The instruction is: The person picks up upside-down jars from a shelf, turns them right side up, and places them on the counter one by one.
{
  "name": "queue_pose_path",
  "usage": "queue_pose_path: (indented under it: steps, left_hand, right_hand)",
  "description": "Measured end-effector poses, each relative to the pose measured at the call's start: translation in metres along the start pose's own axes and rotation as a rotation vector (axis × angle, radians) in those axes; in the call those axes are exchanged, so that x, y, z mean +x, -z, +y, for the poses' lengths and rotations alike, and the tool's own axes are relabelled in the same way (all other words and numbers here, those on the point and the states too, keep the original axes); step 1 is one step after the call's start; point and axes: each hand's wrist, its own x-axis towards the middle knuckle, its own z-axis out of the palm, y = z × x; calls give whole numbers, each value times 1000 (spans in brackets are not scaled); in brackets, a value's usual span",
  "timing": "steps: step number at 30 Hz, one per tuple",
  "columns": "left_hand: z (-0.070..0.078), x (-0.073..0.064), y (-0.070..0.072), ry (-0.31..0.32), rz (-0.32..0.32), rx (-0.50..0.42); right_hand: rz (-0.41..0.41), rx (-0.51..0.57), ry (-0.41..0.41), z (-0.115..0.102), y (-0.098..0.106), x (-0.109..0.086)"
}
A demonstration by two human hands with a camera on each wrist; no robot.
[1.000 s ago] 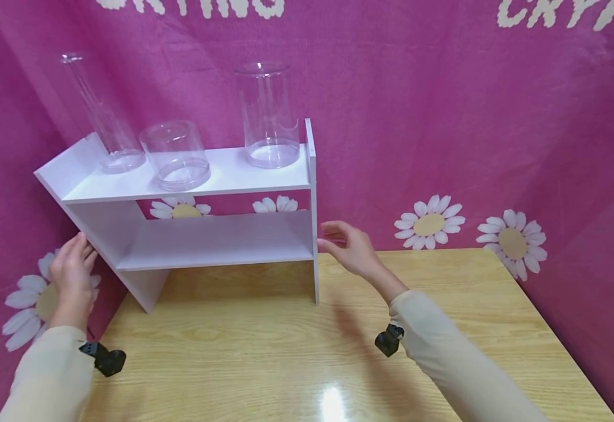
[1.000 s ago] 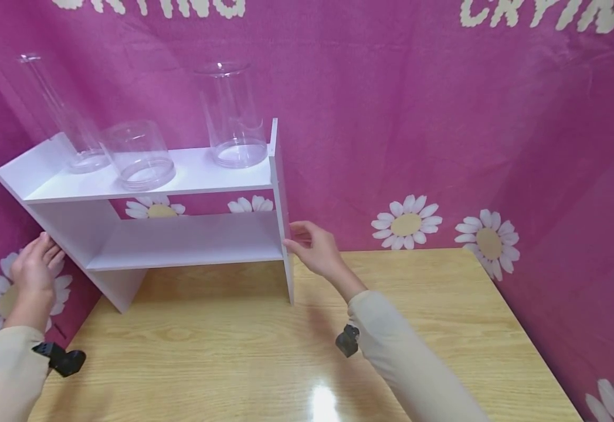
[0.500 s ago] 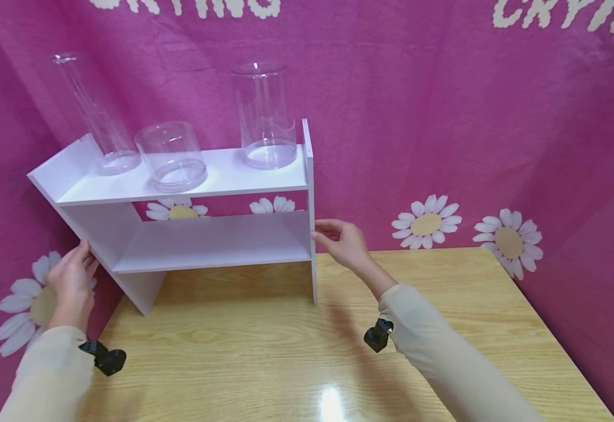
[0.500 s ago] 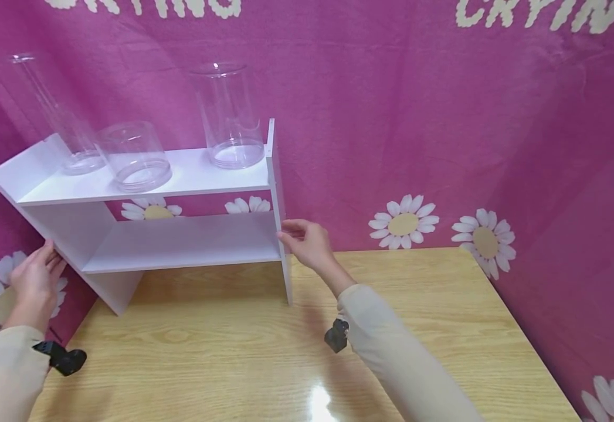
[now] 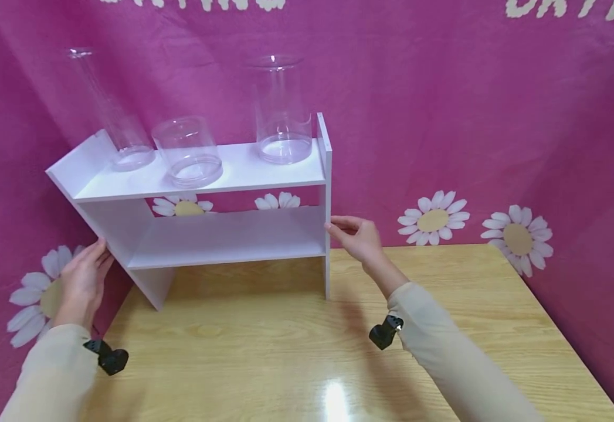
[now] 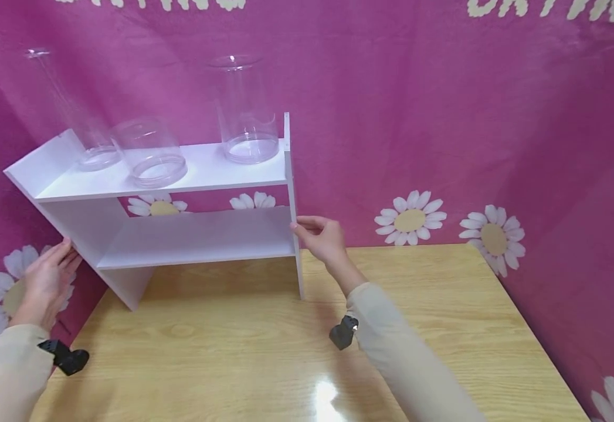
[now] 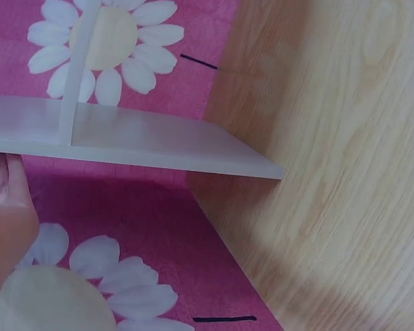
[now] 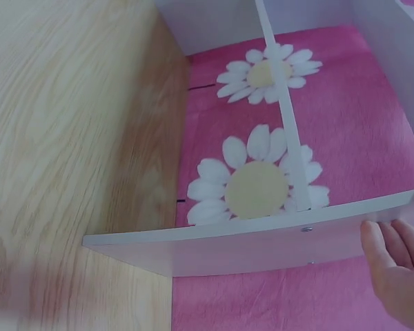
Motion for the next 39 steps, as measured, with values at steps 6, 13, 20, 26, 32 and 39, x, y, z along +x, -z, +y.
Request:
queue_pose_path:
  steps: [6,13,20,26,32,39]
  left_hand:
    - [-7,-1,-7,-63,-99,-5]
    - [-12,-11,-5,-43,-161,112]
    - [-20,-15,-18,-86,-204,201]
    - [-27,-14,-30,-81,-217,234]
    - [-34,-15,-40,-74,-212,239]
    - [-40,-15,-50,-75,-188,227]
  right_hand:
    - [33,55,31,11,11,1]
    - [52,85,47,25,23,2]
    - [48,56,5,31,41,-1]
    - [43,28,-13,35,58,-4]
    - [31,33,-14,40,72,-8]
    - [43,20,-15,42,82,-11]
